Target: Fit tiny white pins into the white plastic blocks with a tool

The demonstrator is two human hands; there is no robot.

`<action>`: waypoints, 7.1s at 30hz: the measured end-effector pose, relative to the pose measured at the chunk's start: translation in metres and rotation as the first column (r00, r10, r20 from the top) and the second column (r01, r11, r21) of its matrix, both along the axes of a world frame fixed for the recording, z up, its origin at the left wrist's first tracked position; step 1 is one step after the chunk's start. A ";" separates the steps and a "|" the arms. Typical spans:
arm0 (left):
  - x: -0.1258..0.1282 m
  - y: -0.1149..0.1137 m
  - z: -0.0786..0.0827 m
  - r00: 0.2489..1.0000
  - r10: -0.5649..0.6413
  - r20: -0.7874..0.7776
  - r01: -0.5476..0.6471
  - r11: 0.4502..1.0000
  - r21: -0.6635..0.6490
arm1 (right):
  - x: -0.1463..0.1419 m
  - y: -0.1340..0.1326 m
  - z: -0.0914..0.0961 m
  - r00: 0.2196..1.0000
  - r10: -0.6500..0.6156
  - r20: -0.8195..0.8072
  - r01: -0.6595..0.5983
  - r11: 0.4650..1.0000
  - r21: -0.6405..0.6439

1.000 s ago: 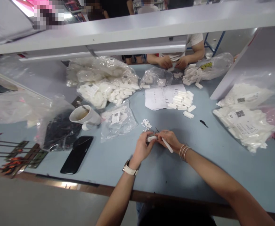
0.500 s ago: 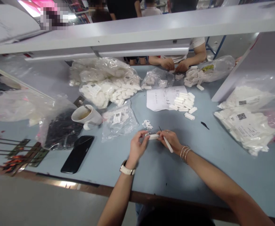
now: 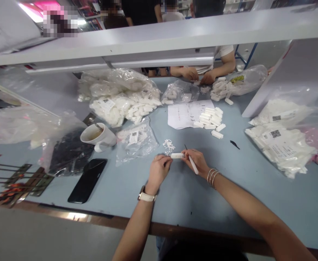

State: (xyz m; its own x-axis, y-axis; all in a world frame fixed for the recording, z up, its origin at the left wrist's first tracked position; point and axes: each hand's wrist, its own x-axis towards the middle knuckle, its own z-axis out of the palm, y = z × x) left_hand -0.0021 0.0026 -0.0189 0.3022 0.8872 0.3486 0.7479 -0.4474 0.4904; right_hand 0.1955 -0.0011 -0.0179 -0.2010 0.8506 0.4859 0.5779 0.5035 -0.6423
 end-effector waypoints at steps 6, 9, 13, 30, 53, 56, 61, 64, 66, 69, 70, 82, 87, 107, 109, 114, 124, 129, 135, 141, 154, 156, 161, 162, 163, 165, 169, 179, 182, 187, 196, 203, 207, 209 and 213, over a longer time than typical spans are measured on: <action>0.008 -0.001 0.000 0.994 0.037 -0.107 -0.034 0.999 0.038 | 0.000 0.000 0.000 1.000 -0.003 0.017 0.004 1.000 -0.016; 0.005 -0.002 0.001 0.997 0.072 -0.029 -0.070 0.996 0.057 | 0.000 0.000 -0.001 0.999 -0.005 0.037 0.006 1.000 -0.023; 0.003 -0.004 0.005 0.990 0.045 0.132 -0.061 0.991 0.115 | 0.000 0.001 -0.002 0.999 0.003 0.038 -0.001 0.999 -0.044; 0.025 -0.011 0.009 0.991 -0.039 0.129 0.019 0.987 0.157 | -0.003 0.001 -0.007 0.999 0.030 0.020 -0.030 0.999 -0.022; 0.028 -0.016 0.014 0.898 0.087 0.431 0.043 0.958 -0.282 | -0.001 -0.001 -0.004 0.990 0.136 -0.035 -0.137 0.990 -0.022; 0.028 -0.015 0.015 0.892 0.087 0.444 0.050 0.956 -0.288 | -0.001 -0.001 -0.002 0.988 0.146 -0.049 -0.148 0.988 -0.045; 0.023 -0.011 0.010 0.924 0.061 0.377 0.018 0.979 -0.204 | -0.001 -0.001 0.000 0.991 0.108 -0.085 -0.114 0.990 -0.079; 0.015 -0.007 0.007 0.964 0.031 0.263 -0.025 0.999 -0.026 | 0.000 -0.001 -0.001 0.991 0.053 -0.125 -0.067 0.992 -0.108; 0.008 -0.004 0.005 0.981 0.036 0.192 -0.046 0.998 0.049 | 0.001 0.000 -0.002 0.990 0.028 -0.141 -0.047 0.990 -0.132; 0.001 -0.001 0.004 0.993 0.039 0.113 -0.049 0.995 0.084 | 0.001 0.001 -0.004 0.987 0.008 -0.158 -0.035 0.986 -0.164; 0.000 0.000 0.004 0.995 0.033 0.098 -0.042 0.996 0.085 | 0.001 0.002 -0.005 0.986 0.004 -0.166 -0.033 0.984 -0.176; -0.001 0.004 -0.008 0.994 -0.026 0.106 0.015 0.995 0.099 | 0.002 0.000 0.004 0.976 0.030 -0.214 -0.086 0.963 -0.257; 0.002 0.003 -0.004 0.990 -0.056 0.132 0.042 0.994 0.100 | 0.001 0.000 0.007 0.945 -0.101 -0.311 0.017 0.965 -0.263; 0.006 -0.002 0.006 0.974 -0.197 0.109 0.196 0.980 0.023 | 0.005 -0.003 0.010 0.905 -0.222 -0.364 0.154 0.967 -0.205; 0.007 -0.002 0.006 0.972 -0.217 0.094 0.215 0.976 0.024 | 0.003 -0.003 0.009 0.899 -0.243 -0.364 0.162 0.957 -0.240; 0.008 -0.001 0.006 0.974 -0.214 0.076 0.213 0.977 0.019 | 0.002 0.000 0.007 0.894 -0.216 -0.392 0.141 0.967 -0.211; 0.008 0.000 0.007 0.970 -0.227 0.082 0.228 0.974 -0.004 | 0.005 0.002 0.005 0.889 -0.208 -0.408 0.191 0.978 -0.082; 0.008 0.000 0.007 0.971 -0.224 0.079 0.226 0.974 -0.024 | 0.002 -0.002 -0.004 0.865 -0.207 -0.457 0.150 0.976 -0.158; 0.007 0.000 0.006 0.974 -0.218 0.063 0.220 0.975 -0.034 | 0.001 -0.004 -0.004 0.904 -0.153 -0.400 0.101 0.984 -0.150; 0.007 -0.001 0.005 0.973 -0.222 0.064 0.224 0.974 -0.020 | 0.000 -0.004 -0.002 0.930 -0.127 -0.344 0.108 0.991 -0.074; 0.008 -0.002 0.008 0.976 -0.216 0.041 0.217 0.976 -0.028 | 0.000 -0.004 -0.003 0.935 -0.149 -0.322 0.123 0.987 -0.099; 0.008 -0.002 0.008 0.975 -0.216 0.041 0.217 0.976 -0.027 | 0.000 -0.004 -0.003 0.936 -0.155 -0.316 0.128 0.986 -0.104; 0.009 -0.002 0.006 0.978 -0.204 0.040 0.205 0.978 -0.025 | 0.000 -0.005 -0.001 0.947 -0.153 -0.282 0.135 0.987 -0.082; 0.009 -0.002 0.006 0.979 -0.201 0.041 0.202 0.979 -0.025 | 0.000 -0.005 -0.001 0.951 -0.149 -0.272 0.135 0.988 -0.071; 0.009 -0.002 0.006 0.979 -0.200 0.042 0.202 0.979 -0.025 | 0.000 -0.005 -0.001 0.955 -0.144 -0.260 0.134 0.989 -0.057; 0.009 -0.003 0.007 0.979 -0.200 0.046 0.202 0.979 -0.027 | 0.000 -0.006 -0.001 0.964 -0.134 -0.230 0.131 0.991 -0.027; 0.012 -0.004 0.010 0.980 -0.192 0.049 0.193 0.981 -0.026 | 0.000 -0.006 0.001 0.976 -0.128 -0.178 0.130 0.992 0.000; 0.015 -0.006 0.012 0.987 -0.158 0.030 0.158 0.987 -0.019 | 0.000 -0.006 0.002 0.979 -0.153 -0.132 0.157 0.987 0.017; 0.016 -0.007 0.012 0.987 -0.161 0.023 0.161 0.987 -0.015 | 0.000 -0.007 0.003 0.983 -0.143 -0.118 0.148 0.988 0.037; 0.016 -0.007 0.014 0.987 -0.159 0.025 0.159 0.987 -0.005 | -0.001 -0.005 0.003 0.989 -0.128 -0.080 0.133 0.990 0.049; 0.024 -0.009 0.011 0.984 -0.170 -0.044 0.171 0.985 0.015 | -0.001 -0.005 0.000 0.991 -0.131 -0.012 0.131 0.987 0.093; 0.031 -0.009 0.004 0.979 -0.202 -0.033 0.202 0.979 0.000 | 0.000 -0.004 -0.003 0.994 -0.104 0.016 0.103 0.993 0.065; 0.031 -0.008 0.004 0.979 -0.200 -0.035 0.201 0.980 0.017 | 0.000 -0.005 -0.004 0.995 -0.102 0.023 0.100 0.993 0.060; 0.031 -0.008 0.005 0.980 -0.193 -0.041 0.194 0.981 0.019 | 0.001 -0.005 -0.003 0.995 -0.099 0.006 0.099 0.993 0.067; 0.032 -0.009 0.006 0.985 -0.168 -0.028 0.168 0.986 0.009 | 0.003 -0.006 -0.002 0.993 -0.104 -0.050 0.107 0.992 0.062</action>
State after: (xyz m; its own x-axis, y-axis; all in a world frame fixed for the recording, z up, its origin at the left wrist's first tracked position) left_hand 0.0298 -0.0064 -0.0128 0.4560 0.8192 0.3479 0.6744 -0.5731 0.4654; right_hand 0.1981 -0.0071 -0.0202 -0.0876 0.8323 0.5474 0.6004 0.4826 -0.6377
